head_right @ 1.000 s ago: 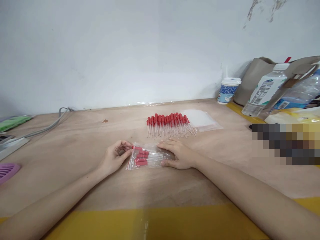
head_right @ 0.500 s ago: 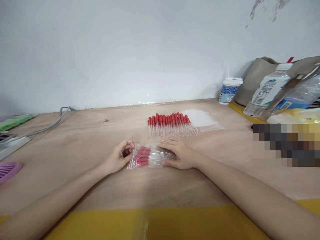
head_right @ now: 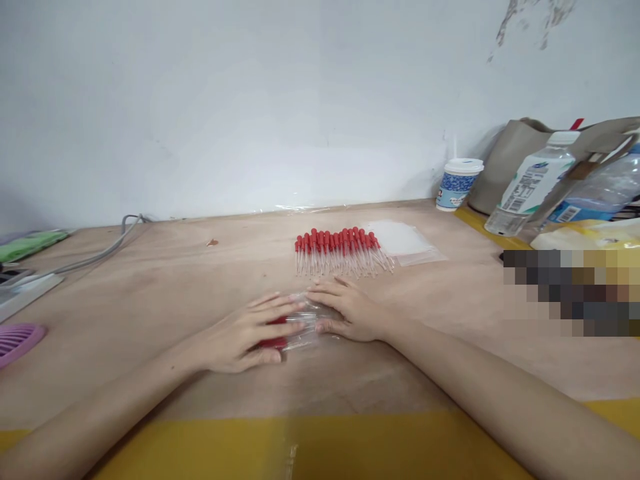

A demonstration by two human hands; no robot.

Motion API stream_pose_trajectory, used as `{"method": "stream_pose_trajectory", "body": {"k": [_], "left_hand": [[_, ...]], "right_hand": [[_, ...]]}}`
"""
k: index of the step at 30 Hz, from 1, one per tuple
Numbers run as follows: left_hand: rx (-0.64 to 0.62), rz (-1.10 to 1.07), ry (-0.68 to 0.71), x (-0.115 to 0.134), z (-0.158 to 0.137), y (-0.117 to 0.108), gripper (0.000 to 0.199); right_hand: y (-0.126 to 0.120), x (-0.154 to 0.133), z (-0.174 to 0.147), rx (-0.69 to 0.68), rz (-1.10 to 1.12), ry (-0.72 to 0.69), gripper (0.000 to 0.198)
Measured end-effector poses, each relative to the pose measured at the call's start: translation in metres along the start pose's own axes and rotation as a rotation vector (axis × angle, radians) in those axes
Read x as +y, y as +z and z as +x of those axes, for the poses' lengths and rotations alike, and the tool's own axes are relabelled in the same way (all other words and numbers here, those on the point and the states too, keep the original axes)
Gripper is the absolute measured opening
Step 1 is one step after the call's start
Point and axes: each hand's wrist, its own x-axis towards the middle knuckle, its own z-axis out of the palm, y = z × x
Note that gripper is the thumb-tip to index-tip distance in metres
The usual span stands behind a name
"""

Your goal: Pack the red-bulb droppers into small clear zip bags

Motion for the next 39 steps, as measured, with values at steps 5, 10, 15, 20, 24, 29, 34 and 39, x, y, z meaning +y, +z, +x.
{"method": "stream_pose_trajectory", "body": {"k": [5, 10, 15, 20, 24, 29, 34, 39], "left_hand": [[-0.033, 0.016, -0.031, 0.005, -0.013, 0.003, 0.047], [-0.027, 0.176, -0.296, -0.004, -0.06, 0.001, 0.051], [0.079, 0.345, -0.722, -0.038, -0.086, 0.006, 0.052], [0.166, 0.353, -0.838, -0.072, -0.046, 0.006, 0.06], [0.245, 0.353, -0.856, -0.087, 0.002, 0.007, 0.059], [0.514, 0.449, -0.808, -0.093, 0.025, 0.01, 0.046], [0.598, 0.373, -0.572, -0.101, -0.007, 0.005, 0.035], [0.477, 0.263, -0.573, -0.118, -0.043, -0.006, 0.042]], "right_hand": [[0.0, 0.005, -0.003, 0.16, -0.032, 0.048, 0.038], [-0.001, 0.007, -0.005, 0.258, -0.125, 0.146, 0.033], [-0.02, 0.038, -0.003, 0.479, -0.298, 0.424, 0.026], [-0.06, 0.099, -0.008, 0.454, -0.479, 0.923, 0.033], [-0.074, 0.132, -0.016, 0.285, -0.443, 1.194, 0.044], [-0.065, 0.138, -0.019, 0.274, -0.434, 1.259, 0.037], [-0.069, 0.132, -0.02, 0.46, -0.48, 1.255, 0.026], [-0.078, 0.108, -0.012, 0.802, -0.373, 0.817, 0.033]]}}
